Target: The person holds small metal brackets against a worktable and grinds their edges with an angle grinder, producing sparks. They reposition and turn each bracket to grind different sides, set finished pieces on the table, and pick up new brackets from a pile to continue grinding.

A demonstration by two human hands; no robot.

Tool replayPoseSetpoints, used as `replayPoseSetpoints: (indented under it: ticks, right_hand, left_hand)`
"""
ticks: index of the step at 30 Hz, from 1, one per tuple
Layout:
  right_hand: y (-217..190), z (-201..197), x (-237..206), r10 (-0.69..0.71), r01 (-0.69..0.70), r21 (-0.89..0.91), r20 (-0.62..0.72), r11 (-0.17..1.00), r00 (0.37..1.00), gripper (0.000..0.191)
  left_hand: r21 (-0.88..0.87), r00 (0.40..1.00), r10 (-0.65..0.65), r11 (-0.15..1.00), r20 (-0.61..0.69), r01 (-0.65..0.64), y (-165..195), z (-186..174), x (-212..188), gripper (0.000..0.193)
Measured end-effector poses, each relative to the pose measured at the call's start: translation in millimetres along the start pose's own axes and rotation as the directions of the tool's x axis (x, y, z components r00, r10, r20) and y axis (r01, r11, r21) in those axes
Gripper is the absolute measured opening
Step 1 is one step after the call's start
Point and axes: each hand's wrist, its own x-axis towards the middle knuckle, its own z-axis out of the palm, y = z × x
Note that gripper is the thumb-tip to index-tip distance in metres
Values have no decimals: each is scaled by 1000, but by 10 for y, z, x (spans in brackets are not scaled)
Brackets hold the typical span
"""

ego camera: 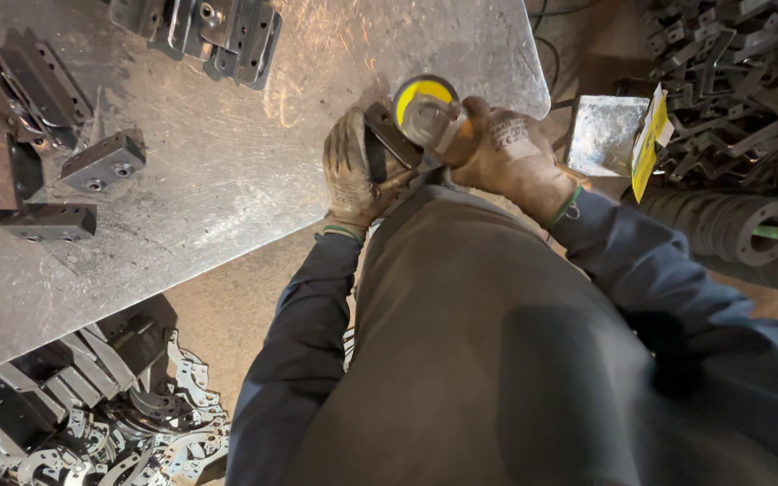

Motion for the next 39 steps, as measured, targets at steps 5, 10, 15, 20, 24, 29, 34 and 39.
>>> replayPoseSetpoints:
  ticks: [5,10,15,20,24,29,34,39]
  right_hand:
    - [-21,-12,-11,-7,8,-68,16,998,1000,82]
    - [-11,-59,64,29,-33,-87,-40,996,999,88]
    - [-8,-44,20,23,-24,-76,-13,997,1000,92]
    - [-87,32,37,-90,90,-6,-2,996,996,87]
    - [-46,72,4,-156,156,-8,-27,988,987,84]
    - [83,92,-103,-143,143,-9,-15,990,990,85]
    - [150,127,-144,-78,78,-92,7,993,997,87]
    - [251,103,-122,25,-26,-168,-7,986,1000,91]
  left_hand:
    - [-6,1000,-4,1000,-14,4,-29,-10,13,111]
    - [-14,1000,-9,1000,-17,9,-42,-39,-13,110]
    - [-28,1000,-14,1000,-25,14,-50,-30,-4,109]
    - [-35,1000,-9,999,-21,8,-51,-26,-2,108]
    - [-47,999,-16,999,-32,15,-38,-38,3,108]
    - [-55,1000,-13,998,-19,12,-9,-67,42,110]
    - [-74,999,-36,997,-2,35,9,-83,35,111]
    - [-10,994,-99,995,-34,99,-2,-37,60,106]
